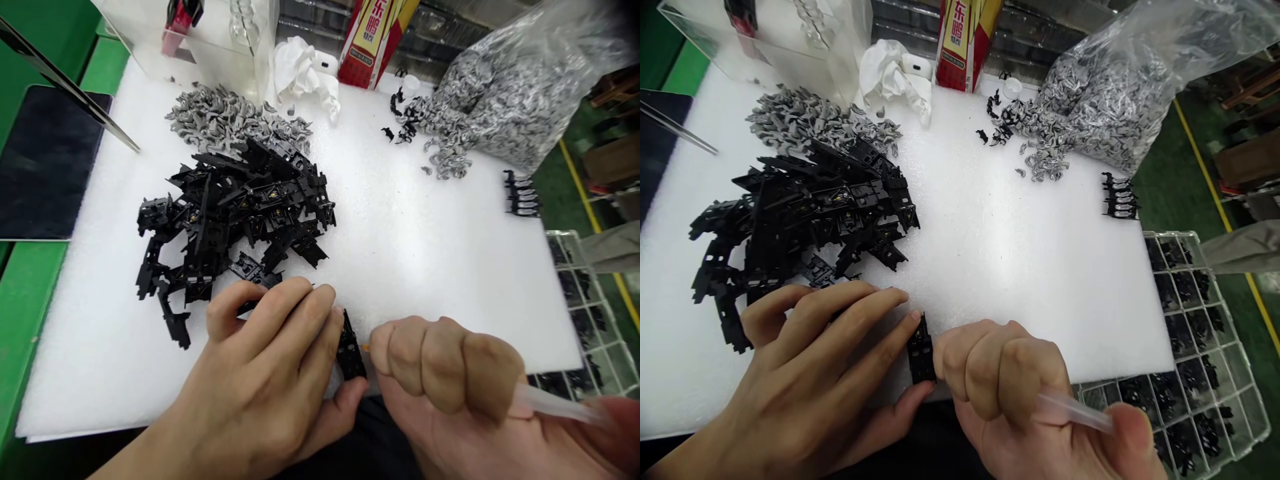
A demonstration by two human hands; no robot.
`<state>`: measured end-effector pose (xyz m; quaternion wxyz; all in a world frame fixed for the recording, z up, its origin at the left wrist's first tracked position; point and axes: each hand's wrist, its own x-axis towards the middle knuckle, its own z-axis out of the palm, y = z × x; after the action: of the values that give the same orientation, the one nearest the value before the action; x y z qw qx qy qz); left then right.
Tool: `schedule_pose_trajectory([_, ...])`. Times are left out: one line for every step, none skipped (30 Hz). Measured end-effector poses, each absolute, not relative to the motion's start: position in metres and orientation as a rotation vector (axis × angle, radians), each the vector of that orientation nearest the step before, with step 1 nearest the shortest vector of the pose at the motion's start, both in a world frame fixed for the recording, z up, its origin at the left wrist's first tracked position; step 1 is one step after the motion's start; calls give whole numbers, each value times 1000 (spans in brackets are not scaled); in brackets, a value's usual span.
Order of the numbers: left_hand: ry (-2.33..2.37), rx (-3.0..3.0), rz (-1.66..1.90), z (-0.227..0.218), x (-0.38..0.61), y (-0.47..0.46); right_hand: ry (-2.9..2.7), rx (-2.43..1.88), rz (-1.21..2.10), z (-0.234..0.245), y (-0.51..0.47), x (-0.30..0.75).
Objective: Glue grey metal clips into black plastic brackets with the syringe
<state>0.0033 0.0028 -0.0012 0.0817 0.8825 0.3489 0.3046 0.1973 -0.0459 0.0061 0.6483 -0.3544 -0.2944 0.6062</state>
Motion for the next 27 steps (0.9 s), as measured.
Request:
schedule_pose_trajectory([1050, 2636, 911, -1, 3, 3, -676, -821, 1380, 7, -46, 198])
schedule_pose_trajectory([1048, 2642, 911, -1, 3, 3, -685, -837, 1377, 8, -47, 198])
schedule_pose_trajectory([1049, 2648, 905, -1, 3, 3, -697, -853, 1368, 8, -47, 198])
schedule_pose_trajectory([1047, 2657, 894, -1, 2, 3, -705, -869, 1353, 9, -47, 197])
schedule_pose_trajectory([1044, 2664, 890, -1, 2, 3, -711, -877, 1334, 11, -47, 195])
schedule_pose_trajectory([1040, 2665, 886, 0, 2, 3, -717, -892, 1315, 12, -46, 193])
schedule_pose_trajectory([1046, 2657, 878, 1, 2, 2, -728, -915, 1305, 13, -46, 191])
schedule_pose_trajectory([1053, 2648, 871, 1, 1, 2, -740, -949, 1299, 13, -45, 188])
schedule_pose_trajectory([1057, 2643, 865, 1, 1, 2, -758, -984, 1294, 14, -45, 186])
schedule_pose_trajectory([1056, 2643, 859, 1, 1, 2, -785, -1019, 1283, 15, -44, 184])
schedule_pose_trajectory([1056, 2644, 856, 1, 1, 2, -808, -1056, 1273, 16, -44, 182])
schedule_pose_trajectory([1059, 2645, 855, 1, 1, 1, -831, -1081, 1262, 17, -44, 181])
schedule_pose_trajectory([1064, 2643, 865, 0, 1, 1, -849, -1093, 1259, 19, -45, 180])
schedule_pose_trajectory([1066, 2638, 869, 0, 1, 0, -857, -1106, 1262, 20, -45, 181])
schedule_pose_trajectory([1072, 2631, 873, 0, 1, 0, -865, -1115, 1282, 21, -45, 181])
schedule_pose_trajectory([1073, 2624, 883, 0, 2, -1, -871, -1124, 1326, 21, -46, 183])
schedule_pose_trajectory([1068, 2623, 884, 0, 2, -1, -867, -1108, 1364, 20, -46, 185])
schedule_pose_trajectory([1059, 2630, 879, 0, 2, 0, -845, -1056, 1393, 18, -45, 187])
schedule_pose_trajectory([1045, 2641, 871, 0, 1, 0, -800, -978, 1404, 16, -44, 189])
schedule_pose_trajectory([1034, 2652, 863, 1, 1, 1, -739, -886, 1401, 12, -43, 191])
schedule_pose_trajectory([1025, 2659, 861, 1, 0, 1, -673, -797, 1396, 8, -42, 192])
schedule_pose_trajectory([1013, 2666, 851, 1, 0, 2, -614, -719, 1387, 4, -42, 193])
schedule_pose_trajectory([1005, 2665, 856, 0, -1, 2, -581, -659, 1392, 1, -41, 193])
schedule_pose_trajectory([999, 2660, 875, -1, -1, 2, -576, -627, 1417, -2, -41, 193])
schedule_pose_trajectory([995, 2656, 887, -2, -1, 2, -581, -621, 1438, -5, -41, 192])
schedule_pose_trajectory([991, 2657, 894, -2, -1, 2, -598, -623, 1450, -7, -41, 191])
schedule_pose_trajectory([991, 2661, 889, -3, -1, 2, -615, -633, 1445, -8, -42, 191])
